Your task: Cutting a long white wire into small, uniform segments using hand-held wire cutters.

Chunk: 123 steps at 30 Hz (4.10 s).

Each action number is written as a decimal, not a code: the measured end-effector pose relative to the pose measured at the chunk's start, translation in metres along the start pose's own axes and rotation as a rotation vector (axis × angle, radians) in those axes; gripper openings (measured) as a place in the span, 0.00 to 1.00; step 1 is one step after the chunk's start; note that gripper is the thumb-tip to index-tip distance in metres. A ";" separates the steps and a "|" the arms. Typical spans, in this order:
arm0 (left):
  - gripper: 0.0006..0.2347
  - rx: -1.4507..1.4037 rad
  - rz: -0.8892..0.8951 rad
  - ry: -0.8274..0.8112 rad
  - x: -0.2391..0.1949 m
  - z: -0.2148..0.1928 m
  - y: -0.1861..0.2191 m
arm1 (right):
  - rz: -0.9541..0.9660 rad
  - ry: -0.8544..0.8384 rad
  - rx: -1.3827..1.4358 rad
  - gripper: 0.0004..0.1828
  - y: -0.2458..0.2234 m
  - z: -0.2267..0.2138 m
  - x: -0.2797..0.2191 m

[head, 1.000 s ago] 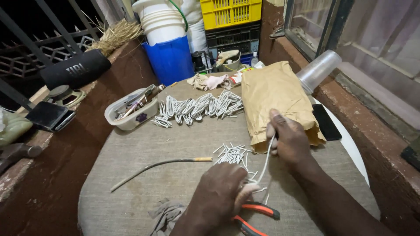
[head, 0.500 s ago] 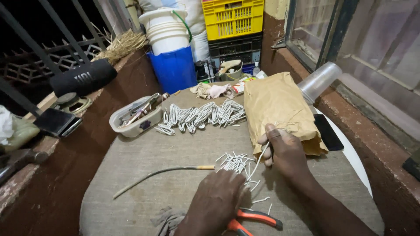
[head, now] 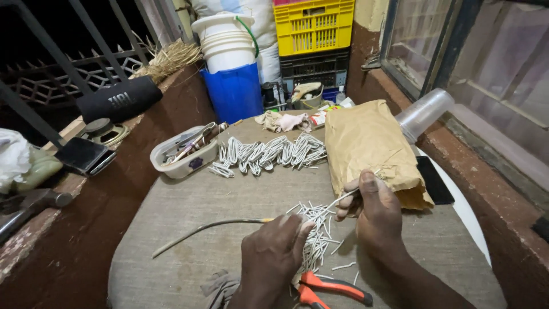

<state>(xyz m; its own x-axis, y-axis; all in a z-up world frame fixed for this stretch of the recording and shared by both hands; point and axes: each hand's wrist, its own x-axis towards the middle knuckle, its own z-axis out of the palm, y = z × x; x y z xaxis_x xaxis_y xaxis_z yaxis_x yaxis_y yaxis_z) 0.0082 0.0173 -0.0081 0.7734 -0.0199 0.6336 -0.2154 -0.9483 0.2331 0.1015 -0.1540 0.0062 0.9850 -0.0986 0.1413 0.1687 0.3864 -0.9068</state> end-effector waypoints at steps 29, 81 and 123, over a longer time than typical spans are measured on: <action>0.17 -0.729 -0.411 -0.447 0.017 -0.032 -0.019 | 0.118 -0.007 -0.036 0.23 -0.007 -0.001 0.007; 0.24 -0.031 -0.418 -0.142 0.012 -0.006 -0.023 | -0.164 0.124 0.155 0.21 -0.028 -0.029 0.040; 0.16 -0.023 -0.213 -0.239 0.006 0.009 -0.045 | 0.484 -0.404 -0.930 0.15 -0.098 0.044 -0.043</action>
<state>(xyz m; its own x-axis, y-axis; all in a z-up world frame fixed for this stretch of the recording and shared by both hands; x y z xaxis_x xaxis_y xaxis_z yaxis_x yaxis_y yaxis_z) 0.0275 0.0568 -0.0211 0.9202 0.1019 0.3779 -0.0446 -0.9319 0.3598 0.0437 -0.1474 0.1062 0.9073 0.2457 -0.3412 -0.1604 -0.5479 -0.8210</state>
